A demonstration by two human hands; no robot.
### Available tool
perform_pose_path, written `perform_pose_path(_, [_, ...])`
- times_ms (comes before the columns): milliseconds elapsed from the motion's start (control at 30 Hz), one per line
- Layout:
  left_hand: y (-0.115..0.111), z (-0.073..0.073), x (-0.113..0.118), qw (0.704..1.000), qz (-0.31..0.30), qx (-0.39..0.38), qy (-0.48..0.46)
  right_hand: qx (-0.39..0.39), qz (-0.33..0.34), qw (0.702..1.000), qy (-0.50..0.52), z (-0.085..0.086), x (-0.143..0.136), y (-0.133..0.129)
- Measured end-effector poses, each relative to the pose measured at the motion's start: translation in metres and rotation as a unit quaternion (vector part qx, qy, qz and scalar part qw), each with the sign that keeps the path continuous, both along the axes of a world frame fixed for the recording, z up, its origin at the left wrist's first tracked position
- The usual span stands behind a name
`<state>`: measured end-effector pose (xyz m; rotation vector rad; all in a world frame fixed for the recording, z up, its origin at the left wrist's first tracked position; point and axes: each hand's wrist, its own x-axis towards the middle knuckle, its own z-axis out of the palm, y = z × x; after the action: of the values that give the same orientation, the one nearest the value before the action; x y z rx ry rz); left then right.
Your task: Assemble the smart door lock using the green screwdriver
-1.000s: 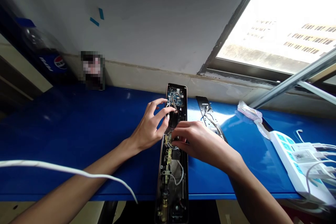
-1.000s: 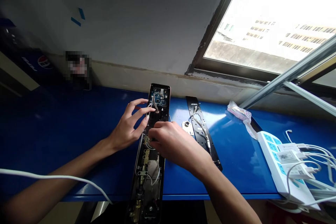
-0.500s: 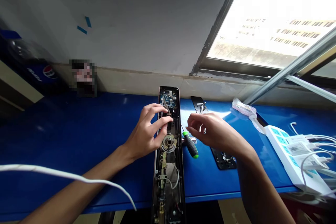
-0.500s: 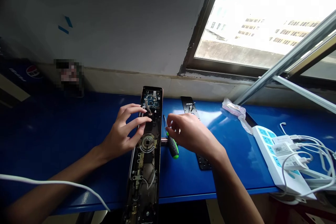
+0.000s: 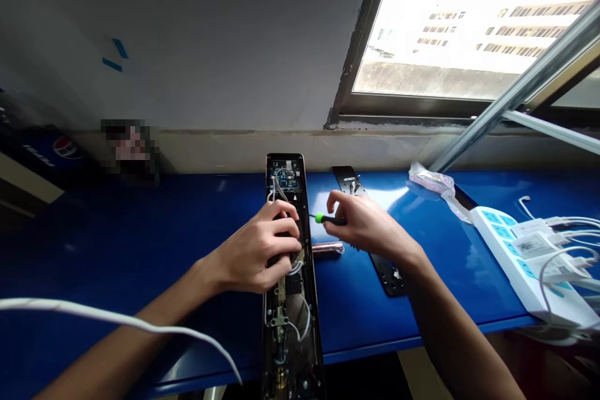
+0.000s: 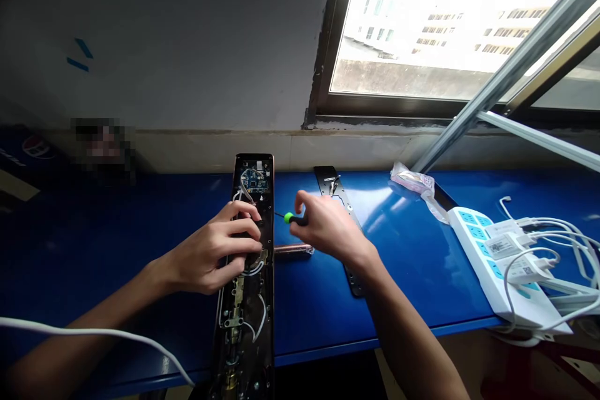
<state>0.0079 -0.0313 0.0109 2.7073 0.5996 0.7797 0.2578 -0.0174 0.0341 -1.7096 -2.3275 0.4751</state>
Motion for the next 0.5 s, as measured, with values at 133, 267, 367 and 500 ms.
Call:
perform_pose_path(133, [0.004,0.008,-0.001,1.0,-0.019,-0.003,0.021,0.09,-0.045,0.99,0.094,0.016,0.012,0.009])
perform_pose_path(267, [0.011,0.015,0.004,1.0,-0.012,0.02,-0.007,0.191,-0.064,0.957,0.21,0.019,0.018,0.014])
perform_pose_path(367, [0.02,0.022,0.016,0.999,0.02,0.046,-0.011,0.26,-0.07,0.931,0.244,0.014,0.019,0.017])
perform_pose_path(500, [0.032,0.029,0.037,0.997,0.026,0.068,0.04,0.298,-0.087,0.915,0.257,0.004,0.023,0.022])
